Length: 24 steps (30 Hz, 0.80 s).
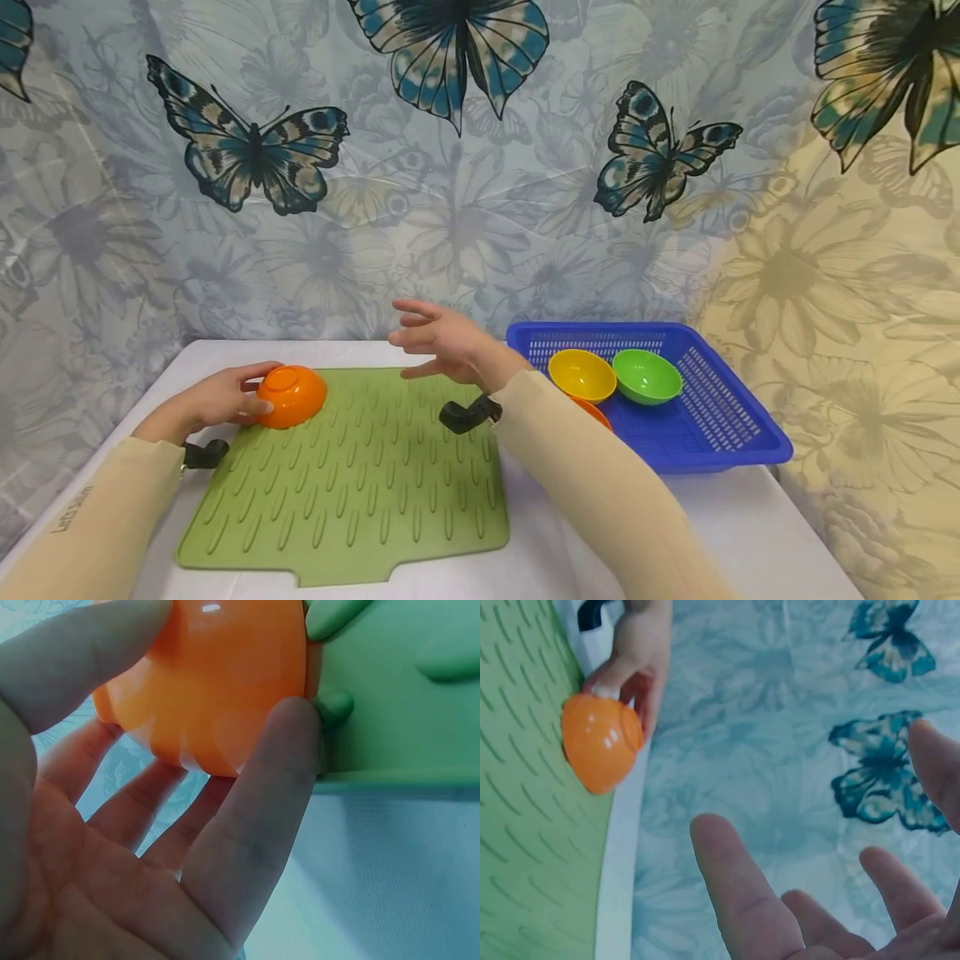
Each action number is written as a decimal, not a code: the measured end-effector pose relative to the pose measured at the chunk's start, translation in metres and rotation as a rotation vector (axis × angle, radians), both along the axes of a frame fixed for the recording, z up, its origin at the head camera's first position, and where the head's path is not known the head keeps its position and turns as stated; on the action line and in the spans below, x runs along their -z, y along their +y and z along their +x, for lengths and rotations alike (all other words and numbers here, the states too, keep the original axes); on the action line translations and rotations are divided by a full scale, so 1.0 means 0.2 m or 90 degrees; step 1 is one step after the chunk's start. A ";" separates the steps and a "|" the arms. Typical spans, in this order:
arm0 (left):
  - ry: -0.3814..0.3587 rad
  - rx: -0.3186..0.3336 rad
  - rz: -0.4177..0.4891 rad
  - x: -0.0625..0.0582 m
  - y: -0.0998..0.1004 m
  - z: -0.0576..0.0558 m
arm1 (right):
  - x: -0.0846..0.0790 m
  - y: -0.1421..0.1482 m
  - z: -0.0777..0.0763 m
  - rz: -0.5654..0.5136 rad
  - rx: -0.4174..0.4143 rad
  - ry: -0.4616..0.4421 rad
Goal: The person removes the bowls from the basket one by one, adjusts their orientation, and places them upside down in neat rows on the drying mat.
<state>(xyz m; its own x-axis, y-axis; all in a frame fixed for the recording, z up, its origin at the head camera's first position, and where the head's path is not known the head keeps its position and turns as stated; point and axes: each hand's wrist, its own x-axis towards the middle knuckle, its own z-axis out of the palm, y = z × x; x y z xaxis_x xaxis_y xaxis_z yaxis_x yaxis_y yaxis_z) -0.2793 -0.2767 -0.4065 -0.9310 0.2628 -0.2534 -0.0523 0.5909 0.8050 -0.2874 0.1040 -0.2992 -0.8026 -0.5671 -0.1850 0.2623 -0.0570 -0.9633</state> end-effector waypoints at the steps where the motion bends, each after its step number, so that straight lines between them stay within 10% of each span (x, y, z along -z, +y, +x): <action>1: 0.000 0.003 0.001 0.00 0.00 0.00 | -0.01 0.04 0.02 -0.010 -0.001 -0.003; 13: -0.008 0.000 0.011 0.02 -0.01 -0.01 | -0.05 0.57 0.31 -0.098 -0.036 0.037; 24: -0.021 -0.003 0.011 0.01 -0.01 0.00 | 0.04 1.12 0.48 -0.081 0.040 0.068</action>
